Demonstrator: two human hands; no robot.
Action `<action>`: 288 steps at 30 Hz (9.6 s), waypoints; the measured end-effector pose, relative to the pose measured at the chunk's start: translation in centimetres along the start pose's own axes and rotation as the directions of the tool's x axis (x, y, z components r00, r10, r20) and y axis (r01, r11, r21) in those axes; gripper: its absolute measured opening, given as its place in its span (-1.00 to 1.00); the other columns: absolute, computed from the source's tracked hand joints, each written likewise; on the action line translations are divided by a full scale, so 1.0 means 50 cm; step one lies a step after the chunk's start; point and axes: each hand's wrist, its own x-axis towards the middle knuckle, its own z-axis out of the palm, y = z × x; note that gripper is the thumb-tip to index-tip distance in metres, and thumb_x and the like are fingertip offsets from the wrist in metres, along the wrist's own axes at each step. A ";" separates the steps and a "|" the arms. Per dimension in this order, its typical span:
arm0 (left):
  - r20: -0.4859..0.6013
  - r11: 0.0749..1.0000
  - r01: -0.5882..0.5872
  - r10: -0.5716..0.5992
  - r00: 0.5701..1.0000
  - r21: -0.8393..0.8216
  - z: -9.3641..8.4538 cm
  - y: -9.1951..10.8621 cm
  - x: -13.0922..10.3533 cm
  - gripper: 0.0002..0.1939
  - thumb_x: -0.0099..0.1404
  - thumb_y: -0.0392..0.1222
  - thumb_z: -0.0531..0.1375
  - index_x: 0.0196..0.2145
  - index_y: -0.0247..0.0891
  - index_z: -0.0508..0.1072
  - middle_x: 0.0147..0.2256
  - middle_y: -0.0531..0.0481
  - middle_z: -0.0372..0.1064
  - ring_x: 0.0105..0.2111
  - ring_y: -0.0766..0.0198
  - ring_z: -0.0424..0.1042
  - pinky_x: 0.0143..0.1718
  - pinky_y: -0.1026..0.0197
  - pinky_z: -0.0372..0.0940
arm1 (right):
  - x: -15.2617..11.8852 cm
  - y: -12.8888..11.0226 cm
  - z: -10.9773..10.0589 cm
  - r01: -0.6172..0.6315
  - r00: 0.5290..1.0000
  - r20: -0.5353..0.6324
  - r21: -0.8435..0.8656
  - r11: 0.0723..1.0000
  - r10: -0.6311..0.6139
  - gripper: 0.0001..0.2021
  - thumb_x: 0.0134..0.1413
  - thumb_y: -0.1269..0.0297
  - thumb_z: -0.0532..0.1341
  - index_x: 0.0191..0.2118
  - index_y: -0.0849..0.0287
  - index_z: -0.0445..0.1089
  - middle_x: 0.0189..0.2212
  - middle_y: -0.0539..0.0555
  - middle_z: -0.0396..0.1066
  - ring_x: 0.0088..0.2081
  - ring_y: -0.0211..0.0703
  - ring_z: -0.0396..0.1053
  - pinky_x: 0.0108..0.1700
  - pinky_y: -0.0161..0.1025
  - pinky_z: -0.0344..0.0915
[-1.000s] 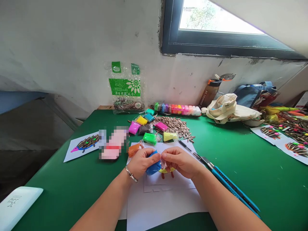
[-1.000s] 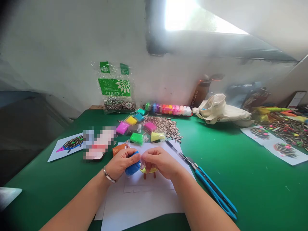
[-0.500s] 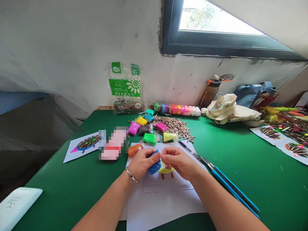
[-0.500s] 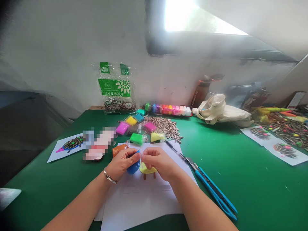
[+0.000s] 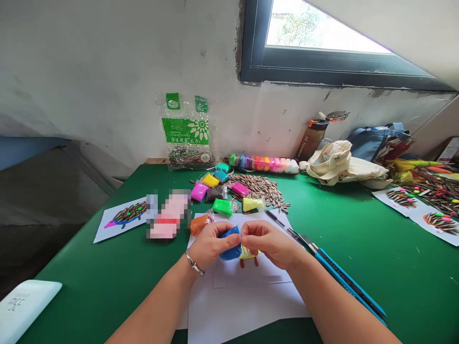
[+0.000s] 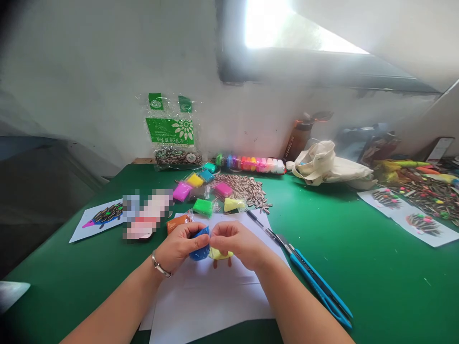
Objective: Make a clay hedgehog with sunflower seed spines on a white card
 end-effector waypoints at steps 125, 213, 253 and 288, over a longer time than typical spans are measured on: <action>-0.165 0.832 -0.354 0.456 0.874 0.427 0.036 0.004 -0.023 -0.67 0.31 -0.08 0.09 -0.04 -0.23 0.47 -0.06 -0.06 0.44 -0.05 0.11 0.42 0.01 0.06 0.34 | 0.013 0.009 0.040 0.106 0.959 -0.270 0.049 0.993 -0.089 -0.73 0.01 0.08 0.21 -0.44 0.21 0.38 -0.58 -0.02 0.30 -0.59 -0.35 0.20 -0.59 -0.40 0.17; -0.183 0.756 -0.271 0.456 0.871 0.596 0.050 0.017 -0.037 -0.79 0.20 -0.27 0.12 -0.33 -0.23 0.58 -0.42 0.04 0.54 -0.47 0.32 0.47 -0.46 0.37 0.35 | 0.001 -0.001 0.042 0.193 0.818 -0.094 -0.885 0.424 -0.568 -0.79 -0.10 0.52 0.09 -0.63 0.20 0.10 -0.65 -0.09 0.12 -0.52 -0.36 0.08 -0.46 -0.38 -0.02; -0.078 0.384 -0.291 0.709 0.701 0.876 0.046 0.013 -0.044 -0.82 0.25 -0.18 0.13 -0.26 -0.27 0.49 -0.31 -0.09 0.49 -0.27 0.17 0.44 -0.19 0.17 0.31 | 0.001 -0.003 0.034 0.039 0.794 -0.281 -0.861 0.507 -0.539 -0.76 -0.02 0.43 0.03 -0.65 0.17 0.07 -0.68 -0.10 0.06 -0.58 -0.35 0.04 -0.53 -0.36 -0.07; 0.039 0.498 -0.402 0.591 0.806 0.769 0.018 0.008 -0.026 -0.83 0.27 -0.26 0.11 -0.24 -0.19 0.49 -0.32 -0.03 0.49 -0.30 0.21 0.44 -0.24 0.20 0.33 | -0.015 -0.021 0.029 0.256 0.799 -0.214 -0.724 0.640 -0.562 -0.87 0.04 0.34 0.19 -0.30 0.06 0.48 -0.28 0.05 0.33 -0.27 -0.20 0.33 -0.31 -0.28 0.31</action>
